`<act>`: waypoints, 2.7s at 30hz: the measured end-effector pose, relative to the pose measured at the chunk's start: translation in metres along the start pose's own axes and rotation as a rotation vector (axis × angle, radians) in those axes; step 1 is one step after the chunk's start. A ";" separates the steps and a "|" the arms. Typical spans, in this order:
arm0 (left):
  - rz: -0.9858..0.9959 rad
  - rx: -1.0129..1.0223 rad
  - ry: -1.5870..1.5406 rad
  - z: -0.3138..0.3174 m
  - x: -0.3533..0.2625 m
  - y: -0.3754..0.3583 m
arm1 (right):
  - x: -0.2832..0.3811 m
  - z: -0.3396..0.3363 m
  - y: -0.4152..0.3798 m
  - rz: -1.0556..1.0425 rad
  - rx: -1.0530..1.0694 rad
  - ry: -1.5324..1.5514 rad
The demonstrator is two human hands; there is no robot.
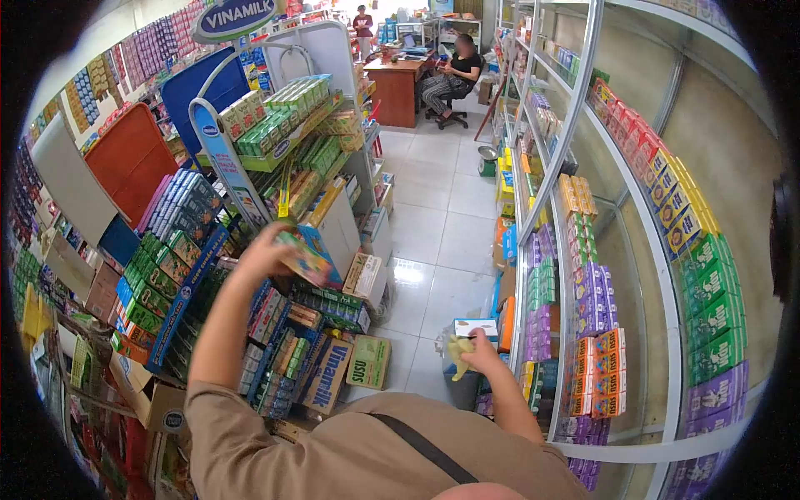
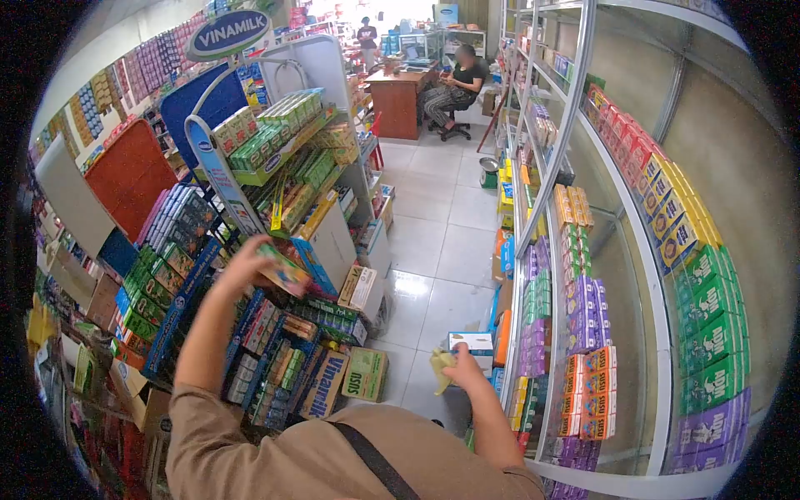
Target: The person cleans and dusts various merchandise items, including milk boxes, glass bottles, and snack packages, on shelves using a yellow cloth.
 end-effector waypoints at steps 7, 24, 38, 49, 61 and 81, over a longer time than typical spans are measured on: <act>-0.061 -0.110 -0.416 0.196 0.122 -0.091 | 0.085 0.028 -0.026 -0.714 0.564 0.079; -0.178 -0.101 -0.679 0.292 0.091 -0.162 | 0.138 -0.020 -0.052 -0.821 -0.148 0.279; 0.398 0.042 0.326 0.294 0.019 -0.154 | 0.122 -0.043 -0.031 -0.555 -0.172 0.331; 0.341 0.019 0.181 0.288 0.008 -0.152 | 0.113 -0.061 -0.019 -0.400 -0.196 0.477; -0.319 0.017 -1.037 0.310 0.036 -0.144 | 0.139 -0.068 -0.050 -0.822 -0.611 0.233; 0.039 -0.122 -0.843 0.285 0.036 -0.148 | 0.177 -0.045 -0.085 -1.088 -0.328 0.162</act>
Point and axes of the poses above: each hand's wrist, its own y-axis towards the middle knuckle, its own z-axis out of the palm, x = y × z, the point moved 5 cm from there along y, towards the middle knuckle, and after that the axes turned 2 degrees about -x, right-handed, at the moved point
